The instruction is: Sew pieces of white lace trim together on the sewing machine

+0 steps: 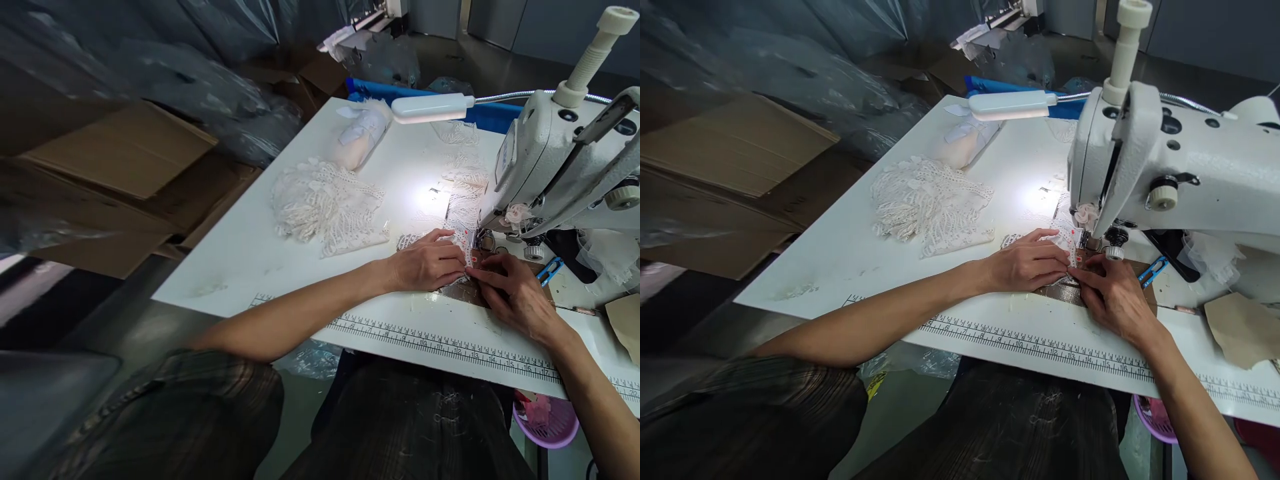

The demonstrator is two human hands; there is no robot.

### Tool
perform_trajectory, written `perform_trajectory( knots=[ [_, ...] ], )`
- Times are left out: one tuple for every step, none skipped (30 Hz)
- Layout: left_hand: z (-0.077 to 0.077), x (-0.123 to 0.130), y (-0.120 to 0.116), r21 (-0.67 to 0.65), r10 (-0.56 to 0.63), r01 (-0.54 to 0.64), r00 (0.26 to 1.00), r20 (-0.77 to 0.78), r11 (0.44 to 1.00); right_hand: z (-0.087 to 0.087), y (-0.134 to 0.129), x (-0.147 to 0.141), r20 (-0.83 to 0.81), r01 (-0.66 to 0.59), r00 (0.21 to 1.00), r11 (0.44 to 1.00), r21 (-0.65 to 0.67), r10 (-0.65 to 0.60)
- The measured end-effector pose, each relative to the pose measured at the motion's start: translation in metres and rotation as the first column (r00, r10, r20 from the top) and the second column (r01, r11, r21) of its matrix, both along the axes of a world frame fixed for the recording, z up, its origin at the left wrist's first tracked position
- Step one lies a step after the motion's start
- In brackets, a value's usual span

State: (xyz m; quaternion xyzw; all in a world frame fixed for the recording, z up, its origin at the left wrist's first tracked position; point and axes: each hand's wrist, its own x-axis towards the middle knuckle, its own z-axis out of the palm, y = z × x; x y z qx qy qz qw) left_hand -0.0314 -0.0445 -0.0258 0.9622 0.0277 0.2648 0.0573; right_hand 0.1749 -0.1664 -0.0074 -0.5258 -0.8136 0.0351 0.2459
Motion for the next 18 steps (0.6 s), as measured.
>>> perform_trajectory(
  knots=[
    [0.0,0.0,0.0,-0.006,0.003,-0.003,1.0,-0.007,1.0,-0.001,0.0,-0.001,0.034,0.006,0.999,1.0,0.016,-0.006],
    [0.0,0.0,0.0,-0.015,0.002,-0.002,1.0,-0.007,1.0,-0.003,-0.001,-0.002,0.064,0.013,0.998,0.999,0.031,-0.015],
    [0.001,-0.001,0.0,-0.025,-0.005,0.005,1.0,0.001,1.0,-0.004,-0.001,-0.002,0.09,0.019,0.996,0.999,0.041,-0.023],
    [0.002,-0.002,0.0,-0.032,-0.016,0.017,1.0,0.017,0.999,-0.005,-0.001,-0.003,0.112,0.025,0.993,0.999,0.047,-0.03],
    [0.004,-0.003,0.001,-0.032,-0.026,0.027,0.999,0.034,0.999,-0.005,-0.002,-0.004,0.131,0.029,0.991,0.998,0.053,-0.035],
    [0.006,-0.004,0.002,-0.024,-0.029,0.03,0.998,0.053,0.999,-0.005,-0.002,-0.005,0.148,0.033,0.988,0.998,0.059,-0.041],
    [0.009,-0.004,0.004,-0.006,-0.021,0.021,0.997,0.074,1.0,-0.005,-0.003,-0.005,0.161,0.036,0.986,0.997,0.064,-0.046],
    [0.011,-0.005,0.006,0.022,0.001,-0.003,0.996,0.093,1.0,-0.004,-0.003,-0.006,0.172,0.04,0.984,0.997,0.07,-0.051],
    [0.014,-0.005,0.008,0.06,0.025,-0.032,0.994,0.109,0.998,-0.004,-0.004,-0.007,0.183,0.043,0.981,0.996,0.076,-0.057],
    [0.016,-0.005,0.01,0.103,0.047,-0.06,0.992,0.118,0.993,-0.003,-0.004,-0.008,0.194,0.047,0.979,0.996,0.08,-0.061],
    [0.018,-0.004,0.011,0.146,0.059,-0.076,0.991,0.117,0.986,-0.003,-0.004,-0.008,0.206,0.049,0.977,0.995,0.082,-0.065],
    [0.019,-0.003,0.012,0.187,0.056,-0.075,0.993,0.104,0.979,-0.002,-0.004,-0.008,0.216,0.049,0.974,0.995,0.082,-0.065],
    [0.019,-0.002,0.012,0.222,0.044,-0.06,0.996,0.078,0.973,-0.002,-0.004,-0.009,0.224,0.046,0.973,0.996,0.08,-0.063],
    [0.019,-0.001,0.012,0.249,0.032,-0.042,0.998,0.045,0.968,-0.002,-0.004,-0.009,0.225,0.043,0.972,0.996,0.077,-0.059],
    [0.018,0.001,0.012,0.266,0.027,-0.029,1.0,0.012,0.964,-0.003,-0.004,-0.008,0.22,0.04,0.974,0.996,0.074,-0.055],
    [0.017,0.002,0.011,0.275,0.031,-0.024,0.999,-0.021,0.961,-0.003,-0.004,-0.008,0.209,0.038,0.977,0.997,0.071,-0.052],
    [0.016,0.003,0.011,0.279,0.041,-0.026,0.998,-0.05,0.96,-0.003,-0.003,-0.008,0.197,0.036,0.979,0.997,0.07,-0.049],
    [0.015,0.003,0.01,0.282,0.057,-0.033,0.995,-0.076,0.959,-0.003,-0.004,-0.008,0.188,0.034,0.981,0.997,0.07,-0.047]
  ],
)
